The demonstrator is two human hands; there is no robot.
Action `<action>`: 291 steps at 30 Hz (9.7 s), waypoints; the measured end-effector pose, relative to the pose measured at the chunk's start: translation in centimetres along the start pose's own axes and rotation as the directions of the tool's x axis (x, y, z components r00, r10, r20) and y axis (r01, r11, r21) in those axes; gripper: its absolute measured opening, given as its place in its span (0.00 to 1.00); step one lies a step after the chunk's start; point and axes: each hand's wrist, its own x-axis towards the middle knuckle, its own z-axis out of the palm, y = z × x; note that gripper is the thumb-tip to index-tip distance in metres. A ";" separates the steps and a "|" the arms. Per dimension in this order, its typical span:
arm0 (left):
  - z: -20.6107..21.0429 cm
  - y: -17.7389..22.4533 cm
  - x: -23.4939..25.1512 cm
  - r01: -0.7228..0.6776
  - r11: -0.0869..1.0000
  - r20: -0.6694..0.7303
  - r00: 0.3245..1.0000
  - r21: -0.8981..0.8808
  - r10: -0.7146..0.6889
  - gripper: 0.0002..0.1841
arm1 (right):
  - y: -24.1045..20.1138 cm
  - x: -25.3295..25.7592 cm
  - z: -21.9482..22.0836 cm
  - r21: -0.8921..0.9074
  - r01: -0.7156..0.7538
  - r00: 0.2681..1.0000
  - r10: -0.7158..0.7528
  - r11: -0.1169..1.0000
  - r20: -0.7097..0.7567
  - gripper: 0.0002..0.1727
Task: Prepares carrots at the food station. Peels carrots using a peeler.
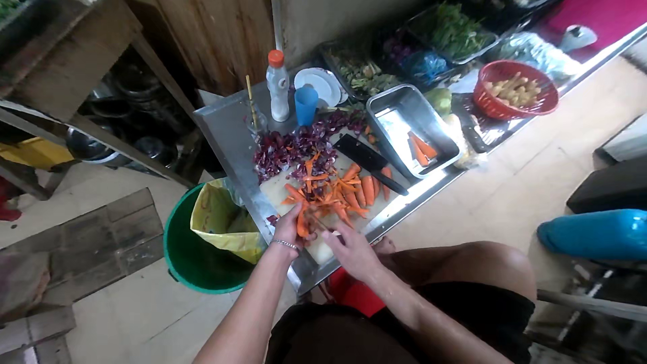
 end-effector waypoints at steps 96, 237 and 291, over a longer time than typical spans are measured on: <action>6.7 0.1 6.3 -0.211 0.784 0.173 0.976 0.584 0.134 0.33 | 7.7 3.2 0.0 0.218 -0.403 0.909 0.362 0.889 0.205 0.38; 2.2 0.1 -2.5 -0.142 0.977 0.173 0.978 0.160 0.114 0.20 | -2.1 1.9 -3.2 -0.408 0.224 0.961 -0.271 0.885 -0.059 0.32; 2.0 -0.2 -2.6 -0.157 0.966 0.279 0.955 0.204 0.096 0.21 | 0.2 1.5 -4.3 -0.338 0.389 0.909 -0.417 0.857 -0.011 0.29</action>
